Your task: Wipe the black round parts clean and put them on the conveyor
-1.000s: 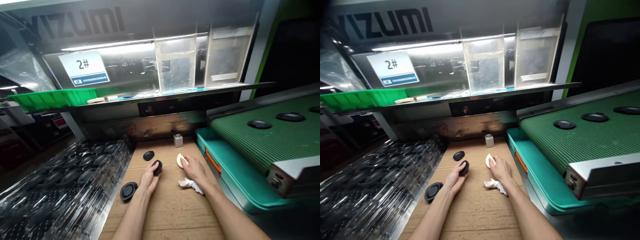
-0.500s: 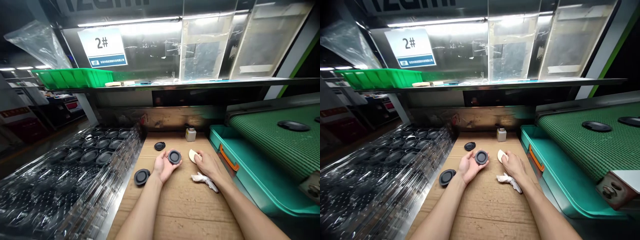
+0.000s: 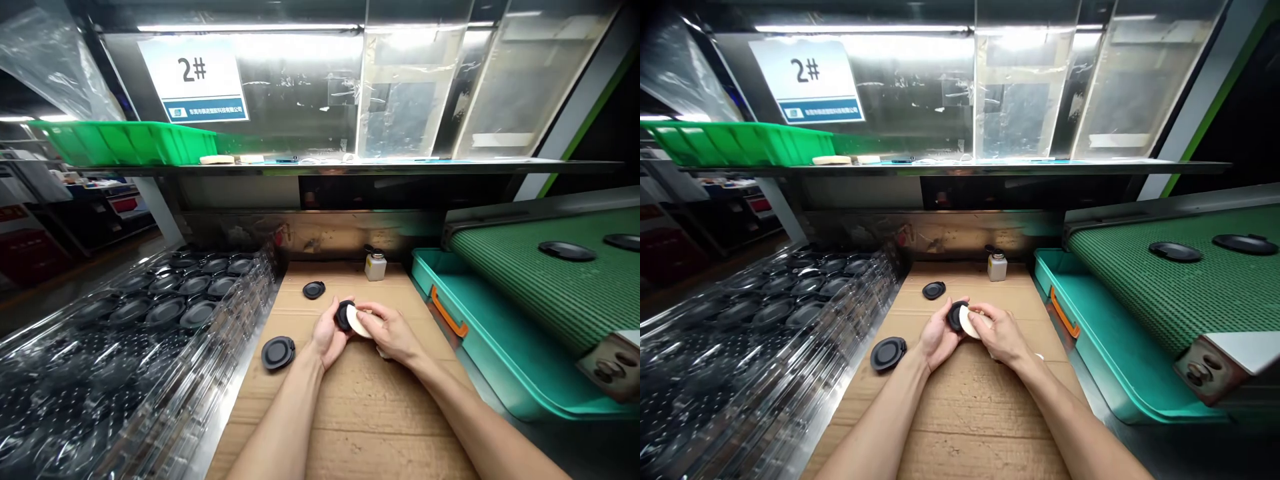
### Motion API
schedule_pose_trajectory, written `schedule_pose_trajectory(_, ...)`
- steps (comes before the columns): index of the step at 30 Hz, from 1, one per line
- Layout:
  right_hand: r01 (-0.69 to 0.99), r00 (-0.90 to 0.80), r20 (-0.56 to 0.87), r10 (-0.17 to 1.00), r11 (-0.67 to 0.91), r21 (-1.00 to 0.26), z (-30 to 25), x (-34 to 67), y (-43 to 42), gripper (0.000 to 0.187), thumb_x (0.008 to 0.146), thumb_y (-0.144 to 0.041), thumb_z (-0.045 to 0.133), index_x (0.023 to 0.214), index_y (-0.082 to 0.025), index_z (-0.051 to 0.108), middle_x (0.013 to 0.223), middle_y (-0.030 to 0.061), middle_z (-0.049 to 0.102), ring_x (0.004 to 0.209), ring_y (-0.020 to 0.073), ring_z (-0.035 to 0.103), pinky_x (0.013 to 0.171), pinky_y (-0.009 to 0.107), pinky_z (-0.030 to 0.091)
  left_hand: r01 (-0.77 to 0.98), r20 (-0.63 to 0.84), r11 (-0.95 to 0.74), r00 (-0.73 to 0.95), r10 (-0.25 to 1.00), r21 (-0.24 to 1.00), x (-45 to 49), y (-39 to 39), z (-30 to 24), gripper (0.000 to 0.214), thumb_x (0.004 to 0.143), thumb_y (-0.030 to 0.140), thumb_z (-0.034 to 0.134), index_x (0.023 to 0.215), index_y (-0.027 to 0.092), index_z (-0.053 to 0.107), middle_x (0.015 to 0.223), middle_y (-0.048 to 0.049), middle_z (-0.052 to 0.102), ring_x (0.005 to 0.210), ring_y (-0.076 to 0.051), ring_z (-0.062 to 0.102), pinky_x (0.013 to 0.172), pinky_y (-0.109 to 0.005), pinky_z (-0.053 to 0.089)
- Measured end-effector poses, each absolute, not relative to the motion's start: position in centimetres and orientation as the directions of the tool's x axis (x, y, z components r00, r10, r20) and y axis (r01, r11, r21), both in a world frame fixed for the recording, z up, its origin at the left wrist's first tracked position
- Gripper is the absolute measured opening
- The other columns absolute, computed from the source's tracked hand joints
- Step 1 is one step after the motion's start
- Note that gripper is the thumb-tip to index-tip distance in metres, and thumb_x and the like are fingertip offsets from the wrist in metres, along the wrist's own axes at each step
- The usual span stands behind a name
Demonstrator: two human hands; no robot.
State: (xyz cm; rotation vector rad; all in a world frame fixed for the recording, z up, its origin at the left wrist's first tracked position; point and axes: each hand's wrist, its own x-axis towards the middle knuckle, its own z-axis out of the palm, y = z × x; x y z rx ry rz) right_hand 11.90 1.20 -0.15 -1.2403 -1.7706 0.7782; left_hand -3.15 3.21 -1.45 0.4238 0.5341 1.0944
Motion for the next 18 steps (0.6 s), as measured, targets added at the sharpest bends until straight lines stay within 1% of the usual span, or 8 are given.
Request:
schedule_pose_trajectory(3,0.411,-0.307,0.259,0.916,0.373,-0.832,-0.4,12.2,1.3,0.032,0.085,-0.04,0.051,0.103,-0.021,0.069,0.097,0.0029,0.07,0.087,0.0173,0.064,0.081,0.026,0.048,-0.686,-0.236,0.423,0.354,0.905,0.592,-2.7,3.0,-1.5,0.041,0.089,0.047,0.048,0.103,0.012,0.063,0.095,-0.0125,0.067,0.087,-0.022,0.065,0.077,-0.033,0.051)
schedule_pose_trajectory(5,0.421,-0.368,0.211,0.905,0.365,-0.831,-0.2,12.8,1.4,0.032,0.085,-0.04,0.051,0.102,-0.02,0.07,0.092,0.0034,0.07,0.082,0.0172,0.064,0.077,0.026,0.049,-0.672,-0.238,0.426,0.358,0.903,0.605,-2.5,3.0,-1.5,0.043,0.089,0.049,0.046,0.101,0.011,0.062,0.093,-0.0127,0.068,0.081,-0.021,0.064,0.066,-0.03,0.049)
schedule_pose_trajectory(8,0.452,-0.303,0.264,0.916,0.382,-0.806,0.2,13.5,1.5,0.034,0.086,-0.041,0.05,0.106,-0.02,0.069,0.096,0.0051,0.07,0.086,0.0187,0.063,0.076,0.028,0.049,-0.643,-0.24,0.408,0.336,0.911,0.648,-2.3,3.1,-1.5,0.038,0.09,0.046,0.046,0.096,0.012,0.062,0.089,-0.0116,0.068,0.072,-0.018,0.062,0.051,-0.025,0.04)
schedule_pose_trajectory(10,0.445,-0.294,0.325,0.899,0.43,-0.785,0.2,13.5,1.4,0.033,0.086,-0.04,0.051,0.106,-0.02,0.069,0.099,0.005,0.069,0.089,0.0187,0.062,0.079,0.028,0.049,-0.641,-0.254,0.418,0.336,0.907,0.644,-2.1,3.1,-1.5,0.035,0.091,0.041,0.045,0.092,0.011,0.062,0.088,-0.0118,0.067,0.071,-0.018,0.061,0.05,-0.025,0.039)
schedule_pose_trajectory(11,0.434,-0.329,0.318,0.889,0.442,-0.785,0.3,13.5,1.4,0.031,0.085,-0.039,0.052,0.104,-0.02,0.069,0.097,0.0044,0.07,0.087,0.0182,0.063,0.078,0.028,0.049,-0.645,-0.263,0.431,0.344,0.901,0.631,-2.1,3.0,-1.5,0.034,0.091,0.039,0.043,0.091,0.01,0.062,0.088,-0.0125,0.067,0.072,-0.018,0.062,0.052,-0.026,0.041)
schedule_pose_trajectory(14,0.409,-0.424,0.197,0.884,0.382,-0.829,0.7,13.7,1.1,0.029,0.084,-0.037,0.053,0.098,-0.019,0.071,0.076,0.0023,0.069,0.07,0.0156,0.063,0.067,0.025,0.05,-0.658,-0.26,0.449,0.37,0.892,0.605,-2.5,3.0,-1.3,0.035,0.092,0.035,0.039,0.096,0.008,0.061,0.09,-0.0146,0.066,0.073,-0.019,0.062,0.057,-0.028,0.044)
schedule_pose_trajectory(16,0.406,-0.368,0.211,0.906,0.36,-0.84,1.3,14.2,1.3,0.03,0.085,-0.037,0.051,0.097,-0.018,0.071,0.076,0.0025,0.069,0.07,0.0161,0.063,0.066,0.026,0.05,-0.652,-0.241,0.448,0.386,0.89,0.611,-3.0,3.0,-1.2,0.035,0.092,0.036,0.04,0.104,0.009,0.06,0.091,-0.0134,0.066,0.071,-0.019,0.061,0.053,-0.027,0.042)
schedule_pose_trajectory(18,0.4,-0.211,0.32,0.924,0.38,-0.834,1.6,14.6,1.5,0.032,0.086,-0.038,0.05,0.1,-0.018,0.07,0.09,0.0048,0.07,0.083,0.0182,0.064,0.075,0.029,0.051,-0.641,-0.221,0.458,0.418,0.881,0.616,-3.5,3.2,-1.1,0.035,0.092,0.039,0.042,0.114,0.015,0.056,0.092,-0.0113,0.065,0.069,-0.019,0.061,0.051,-0.026,0.039)
